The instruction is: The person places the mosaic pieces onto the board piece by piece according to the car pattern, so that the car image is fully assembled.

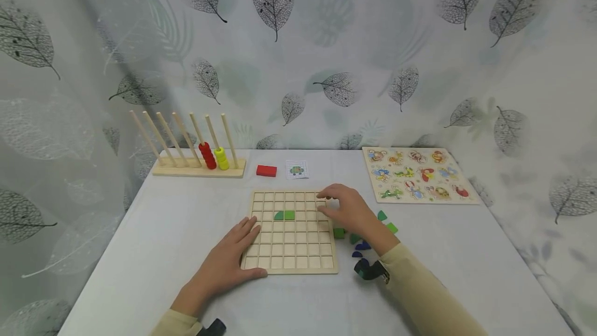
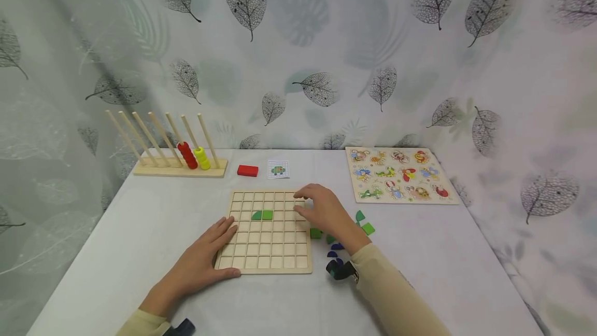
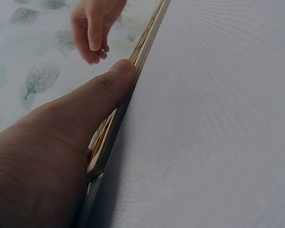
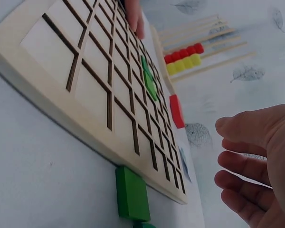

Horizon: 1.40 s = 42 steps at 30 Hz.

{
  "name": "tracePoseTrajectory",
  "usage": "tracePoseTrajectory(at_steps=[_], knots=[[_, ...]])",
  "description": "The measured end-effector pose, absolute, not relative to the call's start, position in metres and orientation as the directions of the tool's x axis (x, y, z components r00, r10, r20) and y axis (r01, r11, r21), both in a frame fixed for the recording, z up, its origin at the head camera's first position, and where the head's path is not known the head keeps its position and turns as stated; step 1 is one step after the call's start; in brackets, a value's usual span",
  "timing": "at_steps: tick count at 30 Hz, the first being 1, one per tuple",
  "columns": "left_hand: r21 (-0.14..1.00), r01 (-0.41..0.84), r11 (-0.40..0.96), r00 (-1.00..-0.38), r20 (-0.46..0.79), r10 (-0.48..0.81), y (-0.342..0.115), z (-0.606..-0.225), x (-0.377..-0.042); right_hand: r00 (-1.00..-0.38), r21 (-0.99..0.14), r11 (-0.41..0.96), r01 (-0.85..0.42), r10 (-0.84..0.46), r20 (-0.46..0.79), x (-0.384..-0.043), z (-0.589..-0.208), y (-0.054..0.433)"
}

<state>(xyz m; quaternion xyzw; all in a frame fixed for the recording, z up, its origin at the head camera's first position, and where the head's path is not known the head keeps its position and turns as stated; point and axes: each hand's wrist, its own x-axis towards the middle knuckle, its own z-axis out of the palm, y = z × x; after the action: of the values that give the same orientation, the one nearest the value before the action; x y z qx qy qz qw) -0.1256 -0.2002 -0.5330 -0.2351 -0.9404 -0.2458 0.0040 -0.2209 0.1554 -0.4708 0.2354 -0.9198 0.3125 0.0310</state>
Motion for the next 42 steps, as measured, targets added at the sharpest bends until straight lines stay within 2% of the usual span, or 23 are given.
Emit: tracePoseTrajectory(at_steps=[6, 21, 31, 42], knots=[[0.465, 0.442, 0.767, -0.89, 0.118, 0.441, -0.201, -0.534, -0.126, -0.905, -0.575, 0.705, -0.416, -0.384, 0.183, -0.221, -0.472, 0.171], [0.43, 0.469, 0.771, -0.874, 0.101, 0.475, -0.202, -0.532, -0.125, -0.91, -0.501, 0.762, -0.411, -0.371, 0.183, -0.221, -0.464, 0.203], [0.391, 0.516, 0.762, -0.851, 0.133, 0.508, -0.202, -0.527, -0.124, -0.937, -0.497, 0.804, -0.327, -0.343, 0.063, -0.222, -0.467, 0.224], [0.378, 0.531, 0.759, -0.843, 0.149, 0.516, -0.203, -0.529, -0.124, -0.921, -0.493, 0.804, -0.333, -0.39, -0.014, -0.228, -0.474, 0.235]])
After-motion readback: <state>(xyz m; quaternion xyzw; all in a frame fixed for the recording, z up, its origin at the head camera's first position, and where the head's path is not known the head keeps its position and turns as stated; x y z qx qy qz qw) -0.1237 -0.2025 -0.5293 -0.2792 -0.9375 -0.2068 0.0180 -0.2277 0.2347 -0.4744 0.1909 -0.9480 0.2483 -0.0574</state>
